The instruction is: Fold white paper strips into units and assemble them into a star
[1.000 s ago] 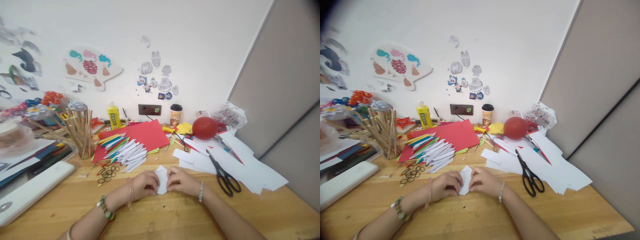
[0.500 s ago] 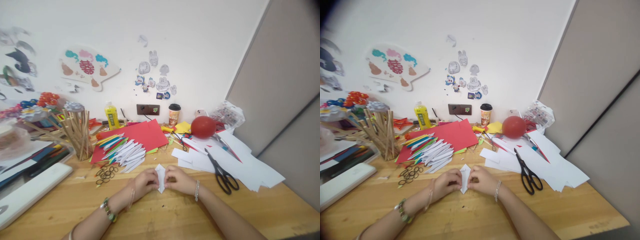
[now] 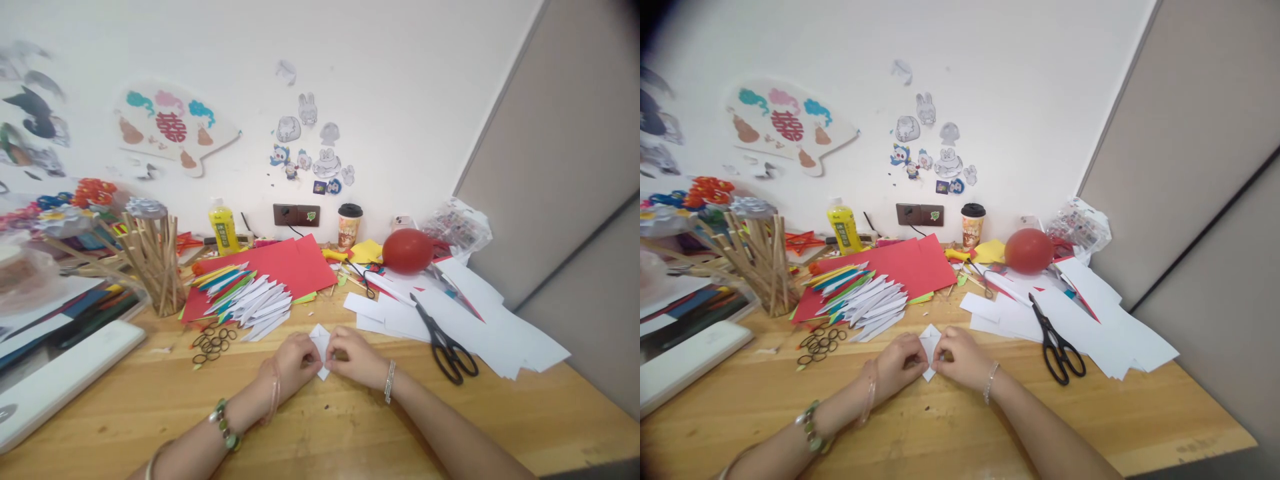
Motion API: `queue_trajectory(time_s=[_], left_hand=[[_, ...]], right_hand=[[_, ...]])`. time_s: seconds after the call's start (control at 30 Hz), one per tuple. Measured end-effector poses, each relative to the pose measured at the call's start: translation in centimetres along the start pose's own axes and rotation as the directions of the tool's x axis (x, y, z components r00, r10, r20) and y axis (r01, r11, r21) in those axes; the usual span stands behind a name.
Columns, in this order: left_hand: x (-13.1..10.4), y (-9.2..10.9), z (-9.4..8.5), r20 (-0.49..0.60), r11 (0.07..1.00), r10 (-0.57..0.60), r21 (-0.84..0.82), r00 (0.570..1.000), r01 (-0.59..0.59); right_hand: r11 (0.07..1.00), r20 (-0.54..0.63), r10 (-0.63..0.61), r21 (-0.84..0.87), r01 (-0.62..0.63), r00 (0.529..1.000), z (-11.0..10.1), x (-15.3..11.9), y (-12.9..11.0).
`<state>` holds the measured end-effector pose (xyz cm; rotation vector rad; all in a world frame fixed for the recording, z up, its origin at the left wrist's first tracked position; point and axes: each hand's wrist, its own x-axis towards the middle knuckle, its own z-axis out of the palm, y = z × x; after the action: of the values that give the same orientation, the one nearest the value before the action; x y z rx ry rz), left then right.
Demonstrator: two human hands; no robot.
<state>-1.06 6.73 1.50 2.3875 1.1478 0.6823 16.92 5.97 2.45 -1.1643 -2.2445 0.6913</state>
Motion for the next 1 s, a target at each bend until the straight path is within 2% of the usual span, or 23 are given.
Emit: queue_trajectory(time_s=[0.2,0.33,0.5,0.83,1.0], left_hand=[[-0.5,0.0,0.4,-0.073,0.996,0.009,0.084,0.997,-0.003],[-0.6,0.9,-0.3,-0.032,0.988,-0.013,0.154,0.999,0.018],[-0.4,1.3,-0.7,-0.002,0.986,-0.042,0.16,0.999,0.042],[-0.5,1.2,-0.8,0.013,0.983,-0.022,0.185,1.0,0.019],[-0.5,1.2,-0.7,0.006,0.984,-0.048,0.17,0.999,0.046]], right_hand=[[0.996,-0.065,0.01,-0.093,-0.016,0.998,0.4,-0.4,-0.3],[0.99,-0.094,0.029,-0.135,-0.041,0.995,0.6,-0.7,-0.8],[0.983,-0.08,0.074,-0.165,-0.086,0.994,0.9,-0.7,-1.0],[0.997,-0.066,0.075,-0.012,-0.076,0.995,0.3,-0.2,-0.2],[0.995,-0.142,0.103,0.017,-0.102,0.984,0.6,-0.4,-0.4]])
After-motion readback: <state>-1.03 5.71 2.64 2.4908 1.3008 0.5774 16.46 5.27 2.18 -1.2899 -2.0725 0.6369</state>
